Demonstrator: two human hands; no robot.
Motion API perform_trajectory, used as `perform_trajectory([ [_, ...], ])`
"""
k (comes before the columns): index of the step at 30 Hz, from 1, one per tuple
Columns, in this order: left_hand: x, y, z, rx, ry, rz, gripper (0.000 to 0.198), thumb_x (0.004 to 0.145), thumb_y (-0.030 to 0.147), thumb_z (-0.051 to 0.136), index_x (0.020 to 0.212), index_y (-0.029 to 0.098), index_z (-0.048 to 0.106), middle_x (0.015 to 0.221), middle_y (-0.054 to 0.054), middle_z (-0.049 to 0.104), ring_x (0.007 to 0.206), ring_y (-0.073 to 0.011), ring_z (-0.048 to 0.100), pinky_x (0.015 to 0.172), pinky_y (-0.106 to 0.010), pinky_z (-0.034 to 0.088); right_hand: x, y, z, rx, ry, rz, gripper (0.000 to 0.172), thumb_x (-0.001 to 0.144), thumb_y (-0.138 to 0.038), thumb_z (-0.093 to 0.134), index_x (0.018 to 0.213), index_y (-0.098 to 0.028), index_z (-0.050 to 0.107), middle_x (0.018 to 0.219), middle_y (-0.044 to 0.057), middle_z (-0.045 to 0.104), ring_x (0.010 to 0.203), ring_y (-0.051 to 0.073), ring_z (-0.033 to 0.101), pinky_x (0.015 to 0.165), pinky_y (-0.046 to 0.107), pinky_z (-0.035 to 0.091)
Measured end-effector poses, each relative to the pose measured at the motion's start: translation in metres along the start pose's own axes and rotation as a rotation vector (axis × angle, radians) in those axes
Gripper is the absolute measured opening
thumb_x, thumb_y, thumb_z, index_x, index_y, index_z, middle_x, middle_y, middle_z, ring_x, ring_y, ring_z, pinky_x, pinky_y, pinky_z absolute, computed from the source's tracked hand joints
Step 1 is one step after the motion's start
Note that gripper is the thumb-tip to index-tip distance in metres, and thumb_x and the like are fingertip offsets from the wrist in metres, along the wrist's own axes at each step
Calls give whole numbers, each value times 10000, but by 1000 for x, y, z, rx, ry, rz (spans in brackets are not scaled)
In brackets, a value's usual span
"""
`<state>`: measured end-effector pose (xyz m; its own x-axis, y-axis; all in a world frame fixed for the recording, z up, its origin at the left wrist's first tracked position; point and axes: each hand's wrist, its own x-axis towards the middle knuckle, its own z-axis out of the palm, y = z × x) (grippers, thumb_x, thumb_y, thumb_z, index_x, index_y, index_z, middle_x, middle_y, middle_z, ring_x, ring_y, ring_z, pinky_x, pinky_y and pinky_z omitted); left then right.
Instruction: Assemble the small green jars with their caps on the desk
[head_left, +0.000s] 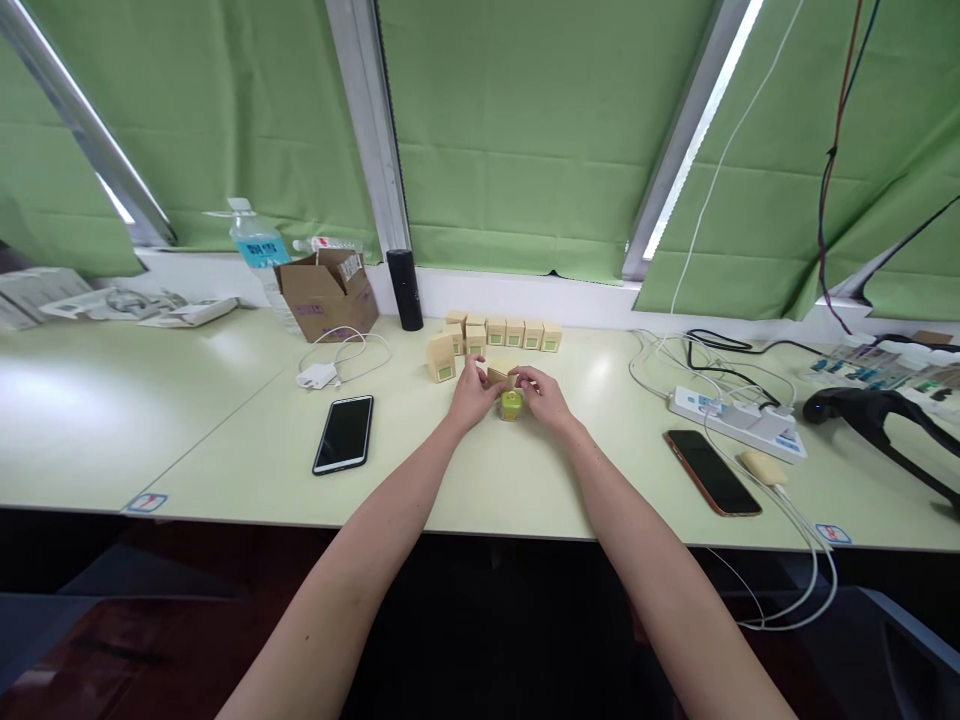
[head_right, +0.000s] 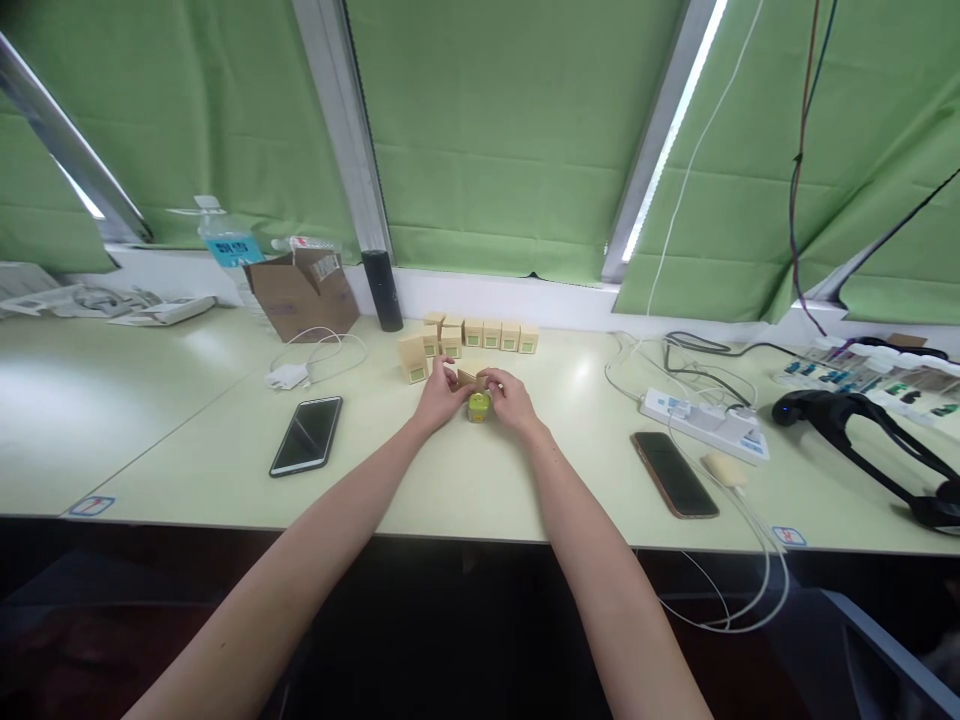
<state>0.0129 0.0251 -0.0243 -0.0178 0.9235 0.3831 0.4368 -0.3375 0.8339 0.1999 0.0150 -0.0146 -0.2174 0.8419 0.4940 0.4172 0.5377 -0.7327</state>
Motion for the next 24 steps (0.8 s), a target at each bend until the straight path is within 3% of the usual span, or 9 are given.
perform_trajectory([
  [3,-1,1,-3,-25,-26,-5,443,860,212,687,1234,249,454,758,54,565,748,-187,611,751,-329,480,1,2,0,9,-26,-16,334,917,-264,439,1062,-245,740,974,50,724,935,222,665,868,388,545],
  [7,-2,-3,-3,18,-27,18,383,858,167,636,1210,250,511,771,30,628,759,-203,637,751,-341,488,1,6,2,-70,-78,7,333,909,-200,452,994,-254,769,994,56,718,965,224,660,910,396,533],
  [12,0,-9,-4,126,21,9,210,834,144,610,1015,251,609,720,6,659,768,-237,657,775,-372,498,0,12,-1,-141,22,91,335,920,-215,457,1061,-242,760,1059,73,721,1063,249,636,968,436,507],
  [15,-2,-4,-6,215,37,-14,159,854,164,604,982,256,625,715,6,676,771,-241,670,828,-386,509,0,12,-3,-54,56,116,279,909,-266,487,993,-240,752,1030,59,742,1010,245,649,939,426,512],
  [19,-4,8,-9,366,-9,-92,155,878,159,575,974,239,667,834,-26,753,885,-237,707,915,-375,510,3,14,2,194,-40,132,271,913,-372,527,965,-230,753,909,45,759,925,233,689,935,410,533],
  [24,-5,13,-10,399,-70,-64,238,816,85,558,854,235,739,922,-41,794,972,-240,723,961,-365,520,3,22,6,204,56,195,342,908,-411,550,1152,-257,734,1280,81,736,1212,280,649,1091,486,485],
])
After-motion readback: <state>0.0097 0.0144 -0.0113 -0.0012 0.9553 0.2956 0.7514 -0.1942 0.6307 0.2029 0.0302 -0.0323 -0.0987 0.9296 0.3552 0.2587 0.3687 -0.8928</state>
